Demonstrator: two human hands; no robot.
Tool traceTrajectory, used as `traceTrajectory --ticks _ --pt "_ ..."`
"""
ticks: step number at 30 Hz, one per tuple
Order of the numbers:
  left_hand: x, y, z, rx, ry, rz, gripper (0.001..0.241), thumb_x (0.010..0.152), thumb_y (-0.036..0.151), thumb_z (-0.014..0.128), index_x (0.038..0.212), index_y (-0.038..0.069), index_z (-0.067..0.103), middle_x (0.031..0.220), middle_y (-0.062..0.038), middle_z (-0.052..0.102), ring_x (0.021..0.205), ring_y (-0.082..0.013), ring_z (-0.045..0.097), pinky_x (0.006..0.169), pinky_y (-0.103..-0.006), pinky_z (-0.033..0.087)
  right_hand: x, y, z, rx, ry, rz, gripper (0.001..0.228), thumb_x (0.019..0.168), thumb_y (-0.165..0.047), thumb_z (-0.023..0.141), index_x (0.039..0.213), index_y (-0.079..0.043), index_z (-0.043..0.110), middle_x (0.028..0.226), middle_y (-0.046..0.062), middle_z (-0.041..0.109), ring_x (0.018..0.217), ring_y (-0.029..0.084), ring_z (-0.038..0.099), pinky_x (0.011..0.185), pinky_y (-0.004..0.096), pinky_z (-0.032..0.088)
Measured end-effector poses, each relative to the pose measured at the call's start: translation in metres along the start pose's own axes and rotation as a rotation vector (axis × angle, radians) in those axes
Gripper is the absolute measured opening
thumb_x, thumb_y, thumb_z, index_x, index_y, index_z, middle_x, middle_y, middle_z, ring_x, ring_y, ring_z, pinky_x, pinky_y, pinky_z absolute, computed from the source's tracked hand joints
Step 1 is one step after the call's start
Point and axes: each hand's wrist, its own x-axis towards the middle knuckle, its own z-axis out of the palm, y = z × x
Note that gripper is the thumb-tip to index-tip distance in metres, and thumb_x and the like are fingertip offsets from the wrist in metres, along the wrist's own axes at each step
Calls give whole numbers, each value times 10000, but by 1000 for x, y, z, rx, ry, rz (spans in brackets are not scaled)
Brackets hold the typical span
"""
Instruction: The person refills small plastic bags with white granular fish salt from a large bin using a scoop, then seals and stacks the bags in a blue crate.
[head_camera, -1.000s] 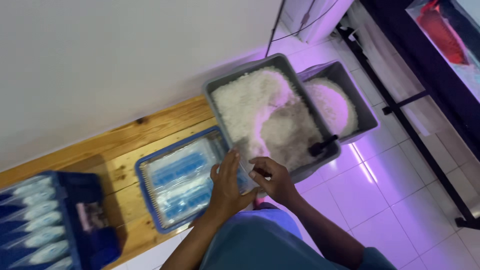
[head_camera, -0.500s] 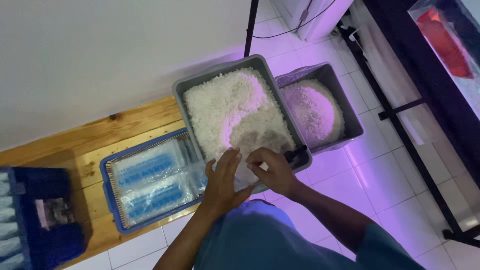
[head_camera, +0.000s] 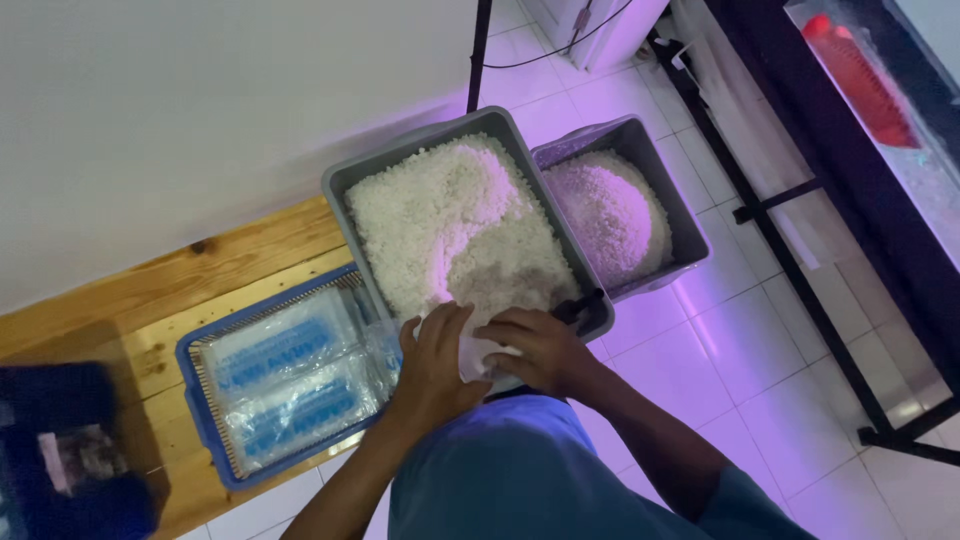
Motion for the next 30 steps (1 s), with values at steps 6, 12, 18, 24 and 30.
traceTrajectory --ticks 6,12,18,24,30 --pt "1 6 -25 59 290 -4 922 703 511 955 1445 97 596 1414 -119 644 1372 -330 642 1089 -584 420 -42 82 -43 -932 -276 328 355 935 -331 645 1264 -246 744 1270 1 657 1208 224 652 1018 493 534" --pt "4 15 -46 -172 516 -36 831 674 309 1036 1344 14 643 1288 -126 697 1238 -373 711 1071 -521 527 -101 177 -35 -1154 -546 64 89 894 -202 708 967 -197 757 934 22 686 914 244 691 685 413 561" --pt "-2 23 -43 -430 632 -260 776 595 171 1065 1258 11 695 1142 -161 775 1134 -341 781 1019 -448 564 -26 158 -80 -1025 -660 212 271 981 -255 654 1247 -216 688 1304 91 617 1131 358 615 858 504 542" --pt "-8 32 -37 -459 692 -329 759 575 146 1069 1232 25 711 1140 -155 787 1124 -307 783 1005 -444 573 26 160 -73 -784 -318 -195 225 1128 -190 610 1294 -92 726 1187 140 666 1098 351 647 832 459 528" --pt "-12 27 -32 -427 796 -237 760 698 121 1017 1314 -53 607 1159 -217 761 1117 -327 777 1012 -475 571 64 110 -41 -564 -392 -228 211 1080 -165 645 1215 -68 775 1146 155 690 995 351 678 725 440 565"
